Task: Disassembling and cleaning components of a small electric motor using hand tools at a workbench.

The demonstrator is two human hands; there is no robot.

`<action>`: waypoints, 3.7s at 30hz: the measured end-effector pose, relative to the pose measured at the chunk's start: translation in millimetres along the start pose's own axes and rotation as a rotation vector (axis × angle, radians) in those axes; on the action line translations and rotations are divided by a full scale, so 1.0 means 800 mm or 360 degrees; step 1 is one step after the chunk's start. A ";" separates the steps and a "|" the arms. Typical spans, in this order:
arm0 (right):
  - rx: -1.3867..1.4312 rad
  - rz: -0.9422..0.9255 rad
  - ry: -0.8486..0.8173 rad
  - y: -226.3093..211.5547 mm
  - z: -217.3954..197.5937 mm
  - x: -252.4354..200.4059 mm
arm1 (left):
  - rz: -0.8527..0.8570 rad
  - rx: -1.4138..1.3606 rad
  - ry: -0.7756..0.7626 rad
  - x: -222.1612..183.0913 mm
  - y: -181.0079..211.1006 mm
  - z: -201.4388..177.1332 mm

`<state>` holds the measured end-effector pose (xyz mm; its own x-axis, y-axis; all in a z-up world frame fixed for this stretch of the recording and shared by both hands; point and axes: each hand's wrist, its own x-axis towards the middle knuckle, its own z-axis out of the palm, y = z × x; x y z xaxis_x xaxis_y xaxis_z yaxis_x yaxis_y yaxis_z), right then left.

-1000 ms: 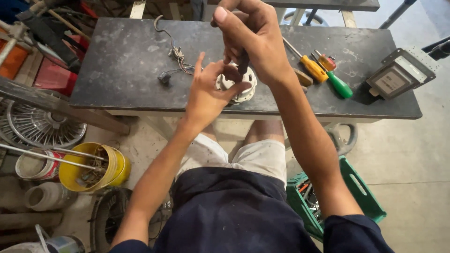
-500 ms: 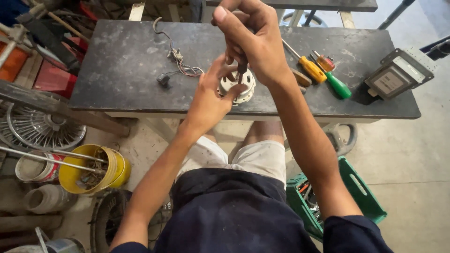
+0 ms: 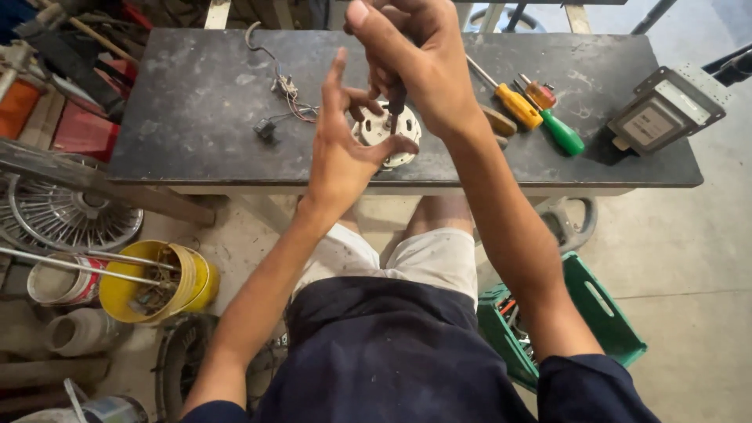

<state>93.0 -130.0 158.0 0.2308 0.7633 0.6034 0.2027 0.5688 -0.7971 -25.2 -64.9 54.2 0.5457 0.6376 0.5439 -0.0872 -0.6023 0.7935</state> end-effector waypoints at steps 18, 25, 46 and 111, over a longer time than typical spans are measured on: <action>-0.0201 -0.0003 -0.0007 -0.006 0.002 -0.003 | -0.0132 -0.0285 -0.0259 -0.001 0.026 -0.006; -0.0212 -0.0057 0.0033 -0.010 0.003 -0.002 | -0.0039 -0.0187 -0.0109 0.001 0.022 -0.001; -0.0176 -0.0150 -0.0054 -0.013 0.004 0.000 | -0.0124 0.0055 -0.0096 -0.002 0.019 -0.004; -0.0642 -0.0149 0.0599 0.023 -0.067 -0.094 | -0.0072 0.0786 0.0367 -0.038 -0.031 0.053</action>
<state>130.6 -193.5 99.1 0.5033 0.5111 0.6968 0.5696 0.4102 -0.7123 -4.0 -89.6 6.3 0.3379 0.7235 0.6019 0.3642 -0.6903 0.6252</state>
